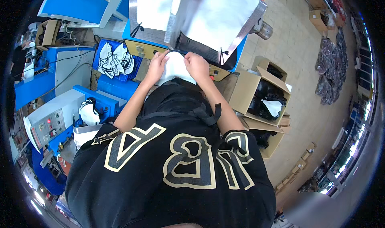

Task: The person shapes shoe components using a heated molding machine, positioning fabric pieces onto the forms by hand, pressing them down to mold them, removing the finished pieces, and placing them into boxes.

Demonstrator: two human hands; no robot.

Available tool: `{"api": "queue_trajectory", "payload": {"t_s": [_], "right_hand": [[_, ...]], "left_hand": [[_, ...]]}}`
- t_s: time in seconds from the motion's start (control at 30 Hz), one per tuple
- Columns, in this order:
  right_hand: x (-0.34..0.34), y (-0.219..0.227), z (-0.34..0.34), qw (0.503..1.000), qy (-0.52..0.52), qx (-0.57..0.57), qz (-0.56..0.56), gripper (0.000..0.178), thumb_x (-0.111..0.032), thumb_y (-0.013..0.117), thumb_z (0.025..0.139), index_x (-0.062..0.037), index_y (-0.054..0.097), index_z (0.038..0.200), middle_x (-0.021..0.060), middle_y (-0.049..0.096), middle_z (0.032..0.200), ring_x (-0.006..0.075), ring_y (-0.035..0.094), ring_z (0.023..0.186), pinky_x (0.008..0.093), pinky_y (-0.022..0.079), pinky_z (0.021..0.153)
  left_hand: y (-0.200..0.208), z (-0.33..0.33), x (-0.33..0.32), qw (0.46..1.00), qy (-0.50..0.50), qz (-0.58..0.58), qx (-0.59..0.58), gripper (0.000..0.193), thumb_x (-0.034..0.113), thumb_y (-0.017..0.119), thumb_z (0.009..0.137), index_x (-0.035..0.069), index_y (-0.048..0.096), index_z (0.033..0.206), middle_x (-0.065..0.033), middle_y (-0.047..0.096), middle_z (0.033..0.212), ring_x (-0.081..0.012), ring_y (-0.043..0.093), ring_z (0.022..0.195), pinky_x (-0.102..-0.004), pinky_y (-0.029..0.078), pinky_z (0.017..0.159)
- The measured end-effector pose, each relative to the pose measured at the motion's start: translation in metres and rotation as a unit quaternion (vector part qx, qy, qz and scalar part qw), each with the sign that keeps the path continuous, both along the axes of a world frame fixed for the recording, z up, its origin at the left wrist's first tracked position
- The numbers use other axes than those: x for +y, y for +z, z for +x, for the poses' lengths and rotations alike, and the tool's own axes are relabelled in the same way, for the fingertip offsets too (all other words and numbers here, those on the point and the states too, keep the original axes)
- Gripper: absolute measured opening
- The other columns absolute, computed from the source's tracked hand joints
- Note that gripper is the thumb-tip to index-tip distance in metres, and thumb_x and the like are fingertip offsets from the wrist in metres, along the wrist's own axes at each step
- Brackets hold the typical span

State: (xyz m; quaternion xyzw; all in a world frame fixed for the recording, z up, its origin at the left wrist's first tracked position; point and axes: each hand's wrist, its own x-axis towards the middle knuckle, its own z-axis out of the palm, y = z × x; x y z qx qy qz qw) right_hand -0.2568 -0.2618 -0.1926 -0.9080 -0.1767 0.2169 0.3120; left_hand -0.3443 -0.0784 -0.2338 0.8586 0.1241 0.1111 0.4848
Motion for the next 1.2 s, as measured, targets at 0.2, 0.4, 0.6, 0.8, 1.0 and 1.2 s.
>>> {"api": "queue_trajectory", "payload": {"t_s": [0.2,0.4,0.6,0.8,1.0,1.2], "right_hand": [[0.024,0.002,0.003,0.996,-0.057,-0.026,-0.059,0.017,-0.022,0.066,0.086,-0.0086,0.067,0.096,0.0102,0.07,0.081,0.032,0.068,0.077,0.0425,0.054,0.069],[0.038,0.042,0.025,0.982,-0.131,-0.126,0.042,0.013,-0.013,0.065,0.087,-0.0023,0.064,0.094,0.0142,0.064,0.073,0.0313,0.065,0.068,0.0407,0.05,0.064],[0.051,0.097,0.086,0.943,-0.163,-0.252,0.147,0.011,-0.006,0.061,0.089,-0.006,0.063,0.099,0.0153,0.062,0.078,0.0353,0.062,0.071,0.042,0.05,0.065],[0.047,0.153,0.182,0.901,-0.09,-0.409,0.115,0.021,-0.008,0.061,0.086,-0.0149,0.07,0.103,0.014,0.065,0.082,0.0339,0.064,0.076,0.0423,0.051,0.068],[0.052,0.155,0.198,0.931,0.039,-0.359,-0.062,0.039,-0.012,0.067,0.078,-0.01,0.069,0.117,0.012,0.051,0.142,0.0322,0.049,0.128,0.0511,0.041,0.103],[0.049,0.144,0.196,0.932,0.137,-0.322,-0.098,0.081,-0.021,0.075,0.075,-0.0015,0.039,0.145,0.0202,0.04,0.151,0.0372,0.034,0.142,0.051,0.028,0.117]], "left_hand": [[0.014,0.036,0.037,0.999,-0.02,-0.024,0.044,0.019,0.013,0.068,0.089,-0.004,0.068,0.097,-0.0179,0.062,0.08,-0.0303,0.06,0.07,-0.0369,0.048,0.066],[0.064,0.087,0.048,0.996,-0.076,0.035,-0.015,0.015,0.013,0.064,0.09,-0.001,0.069,0.093,-0.02,0.065,0.089,-0.0394,0.064,0.085,-0.0435,0.05,0.075],[0.118,0.178,0.06,0.968,-0.108,0.104,-0.202,0.016,0.014,0.066,0.09,0.002,0.068,0.101,-0.0176,0.065,0.086,-0.0361,0.064,0.08,-0.0407,0.05,0.072],[0.182,0.27,0.071,0.929,-0.136,0.169,-0.299,0.021,0.007,0.065,0.088,0.008,0.061,0.108,-0.0171,0.063,0.086,-0.0365,0.063,0.079,-0.0427,0.049,0.07],[0.171,0.288,0.076,0.889,-0.16,0.363,-0.227,0.016,0.004,0.059,0.085,0.004,0.067,0.099,-0.0205,0.061,0.114,-0.0372,0.057,0.109,-0.0506,0.044,0.095],[0.162,0.24,0.055,0.814,-0.156,0.536,-0.16,0.077,0.015,0.075,0.075,-0.009,0.039,0.139,-0.0208,0.038,0.15,-0.0358,0.039,0.139,-0.0539,0.025,0.117]]}}
